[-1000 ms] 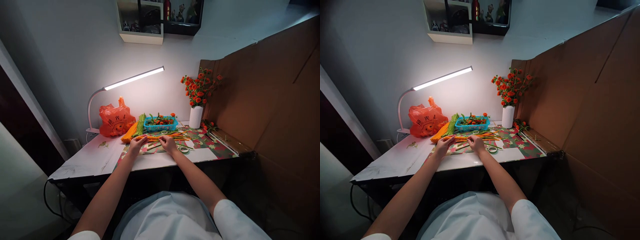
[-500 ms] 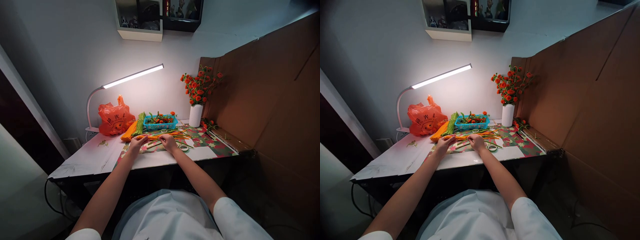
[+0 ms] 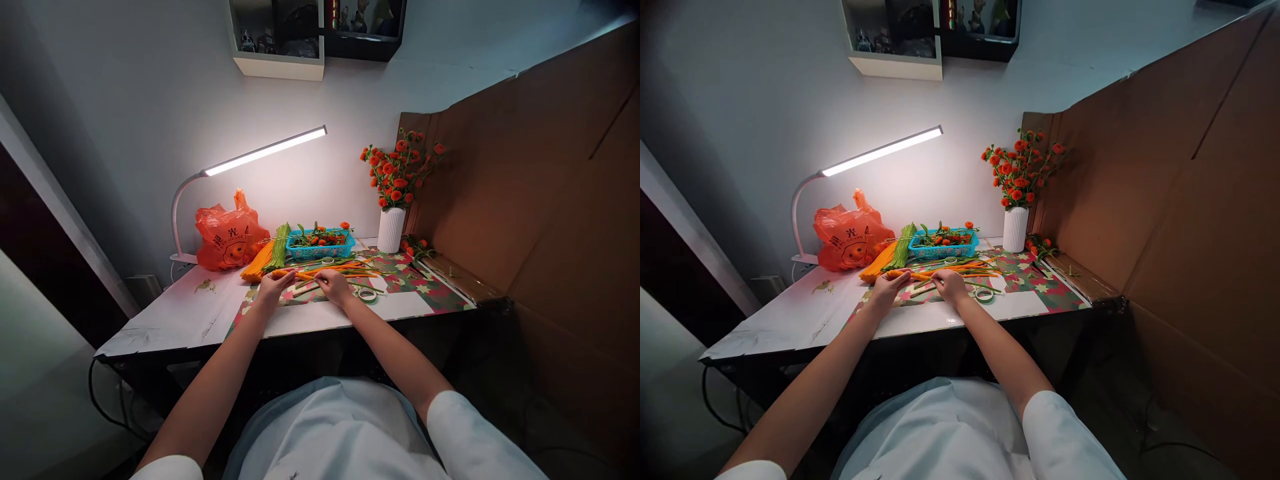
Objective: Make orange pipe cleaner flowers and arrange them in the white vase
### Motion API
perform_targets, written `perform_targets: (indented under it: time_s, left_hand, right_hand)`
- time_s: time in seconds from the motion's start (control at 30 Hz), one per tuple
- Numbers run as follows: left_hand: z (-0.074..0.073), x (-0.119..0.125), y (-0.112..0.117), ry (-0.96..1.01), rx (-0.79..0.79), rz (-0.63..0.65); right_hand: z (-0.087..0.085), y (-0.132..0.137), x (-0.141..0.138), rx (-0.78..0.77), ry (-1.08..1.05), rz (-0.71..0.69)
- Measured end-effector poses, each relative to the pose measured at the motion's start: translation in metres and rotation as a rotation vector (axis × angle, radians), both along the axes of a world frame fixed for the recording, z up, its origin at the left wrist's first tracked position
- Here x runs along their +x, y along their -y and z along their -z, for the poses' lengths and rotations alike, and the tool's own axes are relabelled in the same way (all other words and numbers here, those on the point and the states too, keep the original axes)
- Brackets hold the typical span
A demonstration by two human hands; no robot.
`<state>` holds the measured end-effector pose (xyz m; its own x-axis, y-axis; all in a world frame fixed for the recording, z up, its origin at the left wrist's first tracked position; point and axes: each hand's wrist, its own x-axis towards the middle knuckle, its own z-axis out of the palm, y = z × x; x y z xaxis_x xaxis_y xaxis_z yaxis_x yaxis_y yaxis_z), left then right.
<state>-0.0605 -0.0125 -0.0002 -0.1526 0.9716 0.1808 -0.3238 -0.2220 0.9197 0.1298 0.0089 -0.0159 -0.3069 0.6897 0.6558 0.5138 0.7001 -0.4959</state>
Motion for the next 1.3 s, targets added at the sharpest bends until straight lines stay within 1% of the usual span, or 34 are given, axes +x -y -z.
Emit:
perform_targets:
  time_s: [0.33, 0.43, 0.57, 0.63, 0.73, 0.8, 1.0, 1.2, 1.3]
  left_hand:
    - [0.0, 0.004, 0.0, -0.015, -0.021, 0.018]
    - [0.001, 0.002, -0.001, 0.0, 0.012, 0.014]
    - [0.001, -0.001, -0.001, 0.043, 0.059, -0.024]
    - [0.002, 0.0, -0.001, 0.026, 0.05, -0.003]
    - [0.003, 0.003, 0.001, -0.042, 0.038, 0.08]
    - [0.004, 0.005, 0.002, -0.075, 0.031, 0.11]
    - [0.006, 0.009, 0.004, -0.07, -0.008, 0.118]
    - [0.011, 0.009, -0.002, -0.083, -0.011, 0.177]
    - [0.01, 0.008, -0.001, -0.096, -0.006, 0.159]
  right_hand:
    - [0.001, 0.0, -0.005, -0.013, -0.064, -0.016]
    - [0.002, -0.001, -0.004, -0.036, -0.095, -0.014]
    - [0.004, -0.004, -0.001, -0.041, -0.117, 0.009]
    - [0.004, -0.004, -0.001, -0.043, -0.117, 0.016]
    - [0.003, -0.003, -0.002, -0.046, -0.106, 0.005]
    - [0.002, -0.001, -0.004, -0.045, -0.101, -0.012]
    - [0.0, 0.003, -0.007, -0.043, -0.101, -0.031]
    - [0.003, 0.001, -0.012, -0.033, -0.086, -0.057]
    - [0.003, 0.0, -0.012, -0.044, -0.095, -0.053]
